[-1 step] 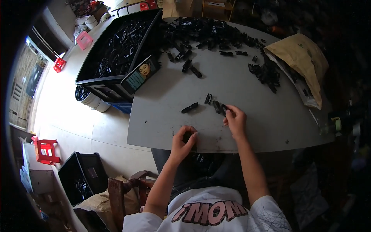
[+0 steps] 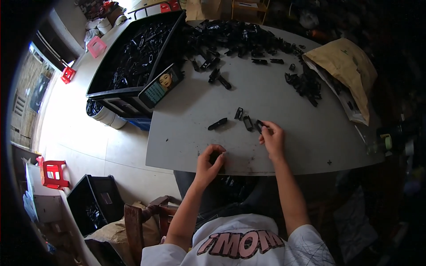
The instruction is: The recorder is manually assembling small black hardware clips on a workbench.
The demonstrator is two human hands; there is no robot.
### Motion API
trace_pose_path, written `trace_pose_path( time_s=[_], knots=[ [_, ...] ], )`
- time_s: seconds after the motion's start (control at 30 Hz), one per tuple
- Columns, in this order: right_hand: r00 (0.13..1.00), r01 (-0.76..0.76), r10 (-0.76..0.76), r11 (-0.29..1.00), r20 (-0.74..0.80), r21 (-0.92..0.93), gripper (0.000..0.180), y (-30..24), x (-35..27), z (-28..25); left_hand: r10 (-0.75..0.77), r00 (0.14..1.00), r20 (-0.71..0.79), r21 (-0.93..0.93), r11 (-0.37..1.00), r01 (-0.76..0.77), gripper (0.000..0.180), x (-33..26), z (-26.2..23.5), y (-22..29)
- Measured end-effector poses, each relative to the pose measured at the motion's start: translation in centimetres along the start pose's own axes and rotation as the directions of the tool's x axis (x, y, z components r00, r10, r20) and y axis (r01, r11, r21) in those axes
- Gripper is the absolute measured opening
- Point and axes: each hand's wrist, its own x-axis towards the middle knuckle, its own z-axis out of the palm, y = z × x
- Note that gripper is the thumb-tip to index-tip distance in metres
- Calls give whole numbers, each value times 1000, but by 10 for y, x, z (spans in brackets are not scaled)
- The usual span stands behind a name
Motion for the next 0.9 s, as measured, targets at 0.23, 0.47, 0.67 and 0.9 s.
trace_pose_path(
  time_s=[0.23, 0.47, 0.67, 0.9],
  knots=[
    [891, 405, -446, 705, 80, -582, 20, 20, 8, -51, 191, 981, -30, 487, 860, -152, 13, 29, 4, 7],
    [926, 299, -377, 719, 9, -627, 21, -18, 5, -44, 171, 985, -30, 950, 312, -25, 22, 77, 9, 32],
    [616, 744, -678, 335, 400, -578, 25, -20, 48, 21, 169, 985, 28, 869, 484, -107, 22, 67, -13, 23],
    [603, 754, -541, 147, 586, -640, 5, -14, 12, 71, -41, 999, -34, 214, 976, 47, 33, 33, -20, 32]
  ],
)
